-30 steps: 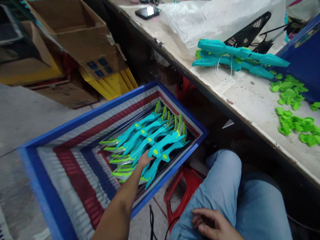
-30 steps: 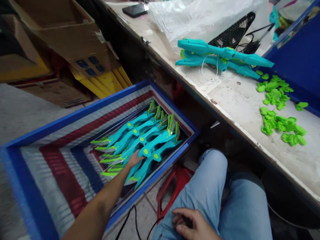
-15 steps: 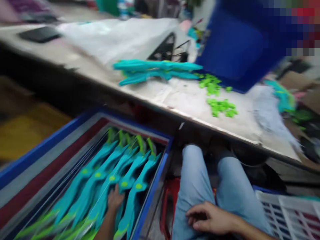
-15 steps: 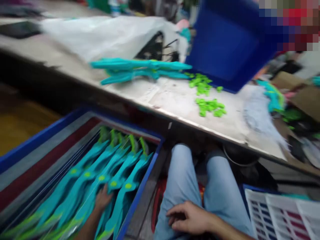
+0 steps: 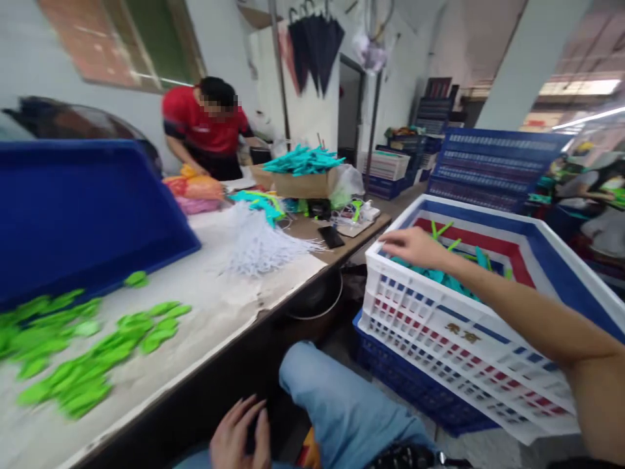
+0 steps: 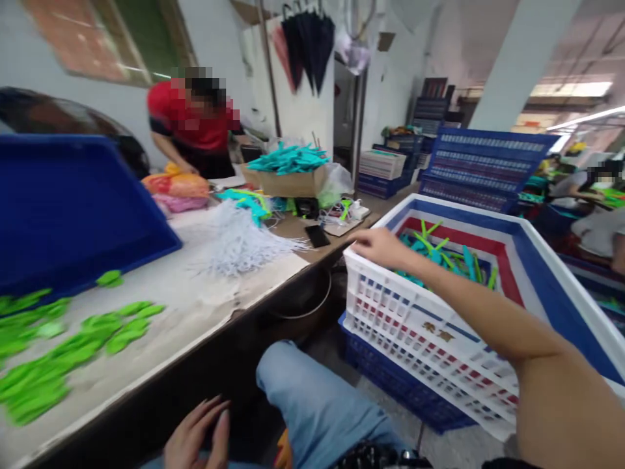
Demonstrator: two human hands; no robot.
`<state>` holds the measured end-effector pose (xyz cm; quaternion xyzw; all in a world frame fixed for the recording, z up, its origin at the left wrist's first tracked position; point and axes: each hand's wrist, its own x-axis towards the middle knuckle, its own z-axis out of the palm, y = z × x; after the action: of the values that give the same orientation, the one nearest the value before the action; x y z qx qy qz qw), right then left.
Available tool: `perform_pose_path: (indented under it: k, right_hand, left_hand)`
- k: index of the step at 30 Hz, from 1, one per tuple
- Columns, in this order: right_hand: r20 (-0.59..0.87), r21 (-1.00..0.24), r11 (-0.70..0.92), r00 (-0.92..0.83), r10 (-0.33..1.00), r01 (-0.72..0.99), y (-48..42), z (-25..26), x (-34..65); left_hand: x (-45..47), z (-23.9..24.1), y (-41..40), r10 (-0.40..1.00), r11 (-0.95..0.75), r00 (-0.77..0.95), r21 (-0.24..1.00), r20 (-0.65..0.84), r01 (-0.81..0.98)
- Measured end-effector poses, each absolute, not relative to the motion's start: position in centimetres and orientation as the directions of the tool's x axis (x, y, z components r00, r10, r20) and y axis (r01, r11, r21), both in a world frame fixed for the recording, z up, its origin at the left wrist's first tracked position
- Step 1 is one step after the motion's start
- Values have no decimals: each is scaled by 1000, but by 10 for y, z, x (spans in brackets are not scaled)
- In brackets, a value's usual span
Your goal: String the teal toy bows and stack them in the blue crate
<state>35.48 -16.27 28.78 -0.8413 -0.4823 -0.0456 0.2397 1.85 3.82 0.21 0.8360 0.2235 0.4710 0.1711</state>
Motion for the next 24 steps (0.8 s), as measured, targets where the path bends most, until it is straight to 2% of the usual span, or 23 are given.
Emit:
perform_pose_path:
  k: [2,4,5,8,11,13,17,22,24]
  right_hand:
    - [312,-288,-662,721,619,692,-217,295,418]
    - [131,-256,-850,888,441,460,-271,282,473]
    - [43,-251,-893,925,377,375,-296,269,494]
    - [-217,-254,-945,939,265,208,-357,216,529]
    - [-411,-285,-954,887,212,95,-389,161,537]
    - [-481,-325,-945,857,184,20,-394,132,538]
    - [-473,-480,-871,867,156,-105,-373,88,548]
    - [-362,-625,-750,932,33,-217,-315,53,574]
    - [-280,-678,-704,960,-19,-212,-294,49,588]
  left_hand:
    - [66,21,19,392,-898,566,436,725,64]
    - [102,35,5,253,-921,648,383,718,-65]
    - [118,41,0,190,-925,684,362,705,-116]
    - [165,69,-4,72,-925,733,321,676,-204]
    - [221,108,-7,79,-927,708,313,702,-207]
    - [260,132,-13,91,-933,686,303,722,-195]
    - [315,149,-29,65,-932,711,298,700,-207]
    - [331,133,-40,51,-918,782,337,621,-208]
    - [330,129,-40,45,-920,791,333,610,-205]
